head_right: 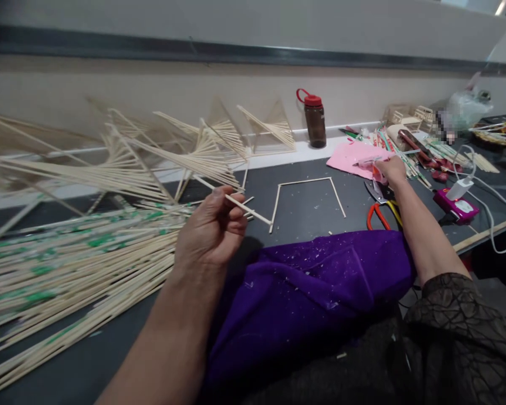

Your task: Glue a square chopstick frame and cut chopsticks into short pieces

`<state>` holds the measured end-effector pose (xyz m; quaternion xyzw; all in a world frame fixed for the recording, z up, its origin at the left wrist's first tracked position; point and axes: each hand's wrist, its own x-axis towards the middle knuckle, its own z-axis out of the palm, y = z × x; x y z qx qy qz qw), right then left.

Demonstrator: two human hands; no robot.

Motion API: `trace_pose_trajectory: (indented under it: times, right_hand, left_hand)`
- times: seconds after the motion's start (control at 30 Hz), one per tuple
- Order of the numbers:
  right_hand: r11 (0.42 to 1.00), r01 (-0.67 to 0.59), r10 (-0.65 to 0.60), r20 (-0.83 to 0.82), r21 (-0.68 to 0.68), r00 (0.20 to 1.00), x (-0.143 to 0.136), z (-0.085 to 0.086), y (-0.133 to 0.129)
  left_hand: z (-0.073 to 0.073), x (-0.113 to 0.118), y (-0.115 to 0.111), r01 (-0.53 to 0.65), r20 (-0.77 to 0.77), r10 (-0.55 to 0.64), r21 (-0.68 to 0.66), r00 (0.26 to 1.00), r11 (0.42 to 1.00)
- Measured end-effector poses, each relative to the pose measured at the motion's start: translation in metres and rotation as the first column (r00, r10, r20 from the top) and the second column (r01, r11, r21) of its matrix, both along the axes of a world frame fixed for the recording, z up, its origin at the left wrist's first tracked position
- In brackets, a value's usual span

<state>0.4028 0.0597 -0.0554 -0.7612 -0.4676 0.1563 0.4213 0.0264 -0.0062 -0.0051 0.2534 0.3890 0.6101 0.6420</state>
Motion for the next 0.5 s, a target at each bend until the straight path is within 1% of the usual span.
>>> trace_pose_trajectory:
  times: [0.03,0.07,0.1,0.13,0.2,0.23,0.27,0.3,0.33,0.37,0.4,0.43,0.47,0.5]
  right_hand:
    - [0.996,0.08,-0.075,0.112,-0.047,0.991,0.0,0.002,-0.002]
    - [0.982,0.164,-0.139,0.242,-0.089,0.96,0.0,0.005,-0.004]
    - [0.965,0.233,-0.178,0.359,-0.118,0.916,-0.001,0.008,-0.006]
    - [0.953,0.271,-0.188,0.44,-0.133,0.878,-0.004,0.012,-0.009]
    - [0.961,0.25,-0.156,0.513,-0.119,0.844,-0.014,0.022,-0.017]
    - [0.971,0.216,-0.128,0.542,-0.102,0.83,-0.023,0.026,-0.021]
    - [0.988,0.129,-0.055,0.607,-0.08,0.793,-0.035,0.031,-0.026]
    - [0.997,-0.001,0.053,0.649,-0.08,0.759,-0.048,0.034,-0.031]
    - [0.979,-0.167,0.2,0.656,-0.113,0.728,-0.064,0.036,-0.036]
    - [0.927,-0.335,0.362,0.635,-0.169,0.682,-0.08,0.037,-0.041]
    - [0.841,-0.48,0.522,0.602,-0.248,0.604,-0.097,0.037,-0.045]
    - [0.753,-0.566,0.638,0.581,-0.334,0.505,-0.113,0.036,-0.048]
    - [0.702,-0.586,0.69,0.59,-0.405,0.419,-0.128,0.033,-0.05]
    - [0.683,-0.567,0.71,0.602,-0.461,0.366,-0.141,0.03,-0.052]
  left_hand:
    - [0.0,0.0,0.0,0.003,-0.003,-0.002,0.007,1.0,1.0]
    - [0.0,0.0,0.0,0.002,-0.009,-0.002,0.016,1.0,1.0]
    - [-0.001,0.001,-0.001,0.0,-0.016,0.0,0.026,1.0,1.0]
    - [-0.001,0.001,-0.001,-0.005,-0.024,0.006,0.039,1.0,0.999]
    - [-0.001,0.002,-0.003,-0.01,-0.045,0.013,0.07,0.999,0.998]
    - [-0.001,0.003,-0.004,-0.006,-0.057,0.011,0.087,0.998,0.996]
    - [-0.002,0.005,-0.005,0.001,-0.07,0.006,0.104,0.998,0.995]
    - [-0.002,0.006,-0.006,0.01,-0.083,0.0,0.119,0.997,0.993]
    - [-0.002,0.007,-0.007,0.018,-0.096,-0.005,0.13,0.995,0.991]
    - [-0.002,0.008,-0.008,0.024,-0.108,-0.01,0.137,0.994,0.99]
    - [-0.003,0.008,-0.008,0.028,-0.119,-0.011,0.14,0.993,0.99]
    - [-0.003,0.009,-0.008,0.026,-0.127,-0.008,0.14,0.992,0.99]
    - [-0.003,0.009,-0.008,0.02,-0.132,-0.002,0.136,0.991,0.991]
    - [-0.003,0.009,-0.007,0.012,-0.133,0.005,0.13,0.991,0.991]
